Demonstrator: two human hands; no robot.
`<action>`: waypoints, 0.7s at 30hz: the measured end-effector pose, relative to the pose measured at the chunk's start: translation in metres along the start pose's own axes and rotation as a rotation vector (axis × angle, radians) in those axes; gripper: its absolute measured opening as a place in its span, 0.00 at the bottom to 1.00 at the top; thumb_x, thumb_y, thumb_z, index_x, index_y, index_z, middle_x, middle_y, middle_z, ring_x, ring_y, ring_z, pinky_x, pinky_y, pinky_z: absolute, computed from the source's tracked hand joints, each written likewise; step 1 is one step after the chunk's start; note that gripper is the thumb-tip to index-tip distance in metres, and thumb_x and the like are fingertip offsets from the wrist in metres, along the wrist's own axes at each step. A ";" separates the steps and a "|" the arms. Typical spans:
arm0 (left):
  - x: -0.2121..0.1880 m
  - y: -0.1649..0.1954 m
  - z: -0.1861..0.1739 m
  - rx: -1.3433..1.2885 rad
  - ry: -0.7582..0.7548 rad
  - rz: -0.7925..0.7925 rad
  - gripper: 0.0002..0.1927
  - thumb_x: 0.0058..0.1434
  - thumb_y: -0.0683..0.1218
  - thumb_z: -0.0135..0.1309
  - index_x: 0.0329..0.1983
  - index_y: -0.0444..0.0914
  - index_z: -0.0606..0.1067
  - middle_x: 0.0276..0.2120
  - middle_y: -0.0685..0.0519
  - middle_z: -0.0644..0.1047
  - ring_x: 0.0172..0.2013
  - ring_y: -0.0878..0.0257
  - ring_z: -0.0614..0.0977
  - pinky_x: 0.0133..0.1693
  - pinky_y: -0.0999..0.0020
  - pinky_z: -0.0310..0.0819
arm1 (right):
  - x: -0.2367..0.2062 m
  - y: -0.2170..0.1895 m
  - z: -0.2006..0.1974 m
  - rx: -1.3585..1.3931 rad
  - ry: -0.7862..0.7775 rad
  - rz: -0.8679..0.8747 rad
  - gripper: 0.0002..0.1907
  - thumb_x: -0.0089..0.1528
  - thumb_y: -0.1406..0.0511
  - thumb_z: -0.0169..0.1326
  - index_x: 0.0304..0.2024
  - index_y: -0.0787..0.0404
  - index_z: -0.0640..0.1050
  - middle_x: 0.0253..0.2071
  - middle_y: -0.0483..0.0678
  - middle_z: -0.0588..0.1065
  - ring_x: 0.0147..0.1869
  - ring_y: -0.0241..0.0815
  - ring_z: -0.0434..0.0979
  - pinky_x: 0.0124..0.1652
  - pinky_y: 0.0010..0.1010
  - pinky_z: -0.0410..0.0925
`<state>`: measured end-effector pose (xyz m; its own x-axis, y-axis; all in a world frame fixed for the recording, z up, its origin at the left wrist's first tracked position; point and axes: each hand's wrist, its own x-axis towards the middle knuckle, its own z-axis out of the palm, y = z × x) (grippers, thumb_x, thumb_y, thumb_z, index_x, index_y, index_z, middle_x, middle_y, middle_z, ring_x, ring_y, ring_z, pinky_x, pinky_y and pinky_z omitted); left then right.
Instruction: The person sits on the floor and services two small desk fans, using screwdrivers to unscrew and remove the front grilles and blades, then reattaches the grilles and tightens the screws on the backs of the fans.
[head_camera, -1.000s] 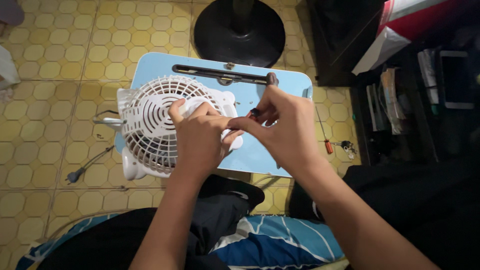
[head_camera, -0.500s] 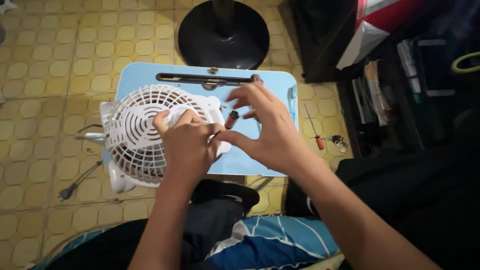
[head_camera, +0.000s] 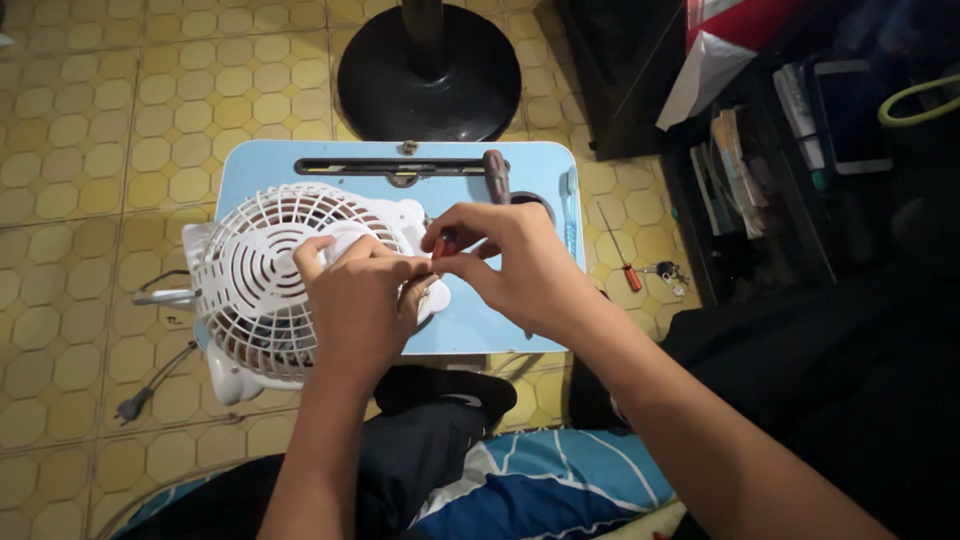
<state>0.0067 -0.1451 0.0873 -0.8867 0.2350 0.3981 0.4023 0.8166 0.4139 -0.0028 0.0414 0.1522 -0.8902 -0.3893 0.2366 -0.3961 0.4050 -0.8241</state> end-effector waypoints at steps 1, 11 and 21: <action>0.000 0.000 0.000 -0.017 -0.006 0.000 0.05 0.52 0.48 0.68 0.32 0.48 0.85 0.25 0.58 0.80 0.34 0.62 0.80 0.56 0.47 0.56 | 0.001 0.003 0.001 -0.044 0.013 0.034 0.11 0.59 0.68 0.68 0.41 0.63 0.79 0.36 0.46 0.82 0.41 0.32 0.86 0.39 0.26 0.76; 0.001 -0.001 -0.007 -0.180 0.186 0.028 0.09 0.57 0.40 0.62 0.41 0.40 0.82 0.44 0.56 0.83 0.47 0.57 0.80 0.52 0.58 0.65 | 0.004 0.064 -0.005 0.062 0.279 0.432 0.08 0.70 0.65 0.48 0.44 0.63 0.74 0.29 0.47 0.75 0.28 0.34 0.78 0.28 0.29 0.70; 0.002 -0.008 -0.014 -0.337 0.353 -0.049 0.07 0.58 0.35 0.59 0.40 0.34 0.80 0.47 0.48 0.81 0.49 0.52 0.82 0.51 0.59 0.76 | -0.020 0.121 0.094 0.704 -0.098 0.962 0.11 0.65 0.63 0.57 0.47 0.63 0.77 0.18 0.40 0.60 0.17 0.32 0.54 0.18 0.28 0.48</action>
<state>0.0051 -0.1585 0.0958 -0.7985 -0.0396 0.6007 0.4654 0.5923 0.6577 -0.0116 0.0206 -0.0011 -0.7209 -0.2483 -0.6470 0.6609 0.0343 -0.7497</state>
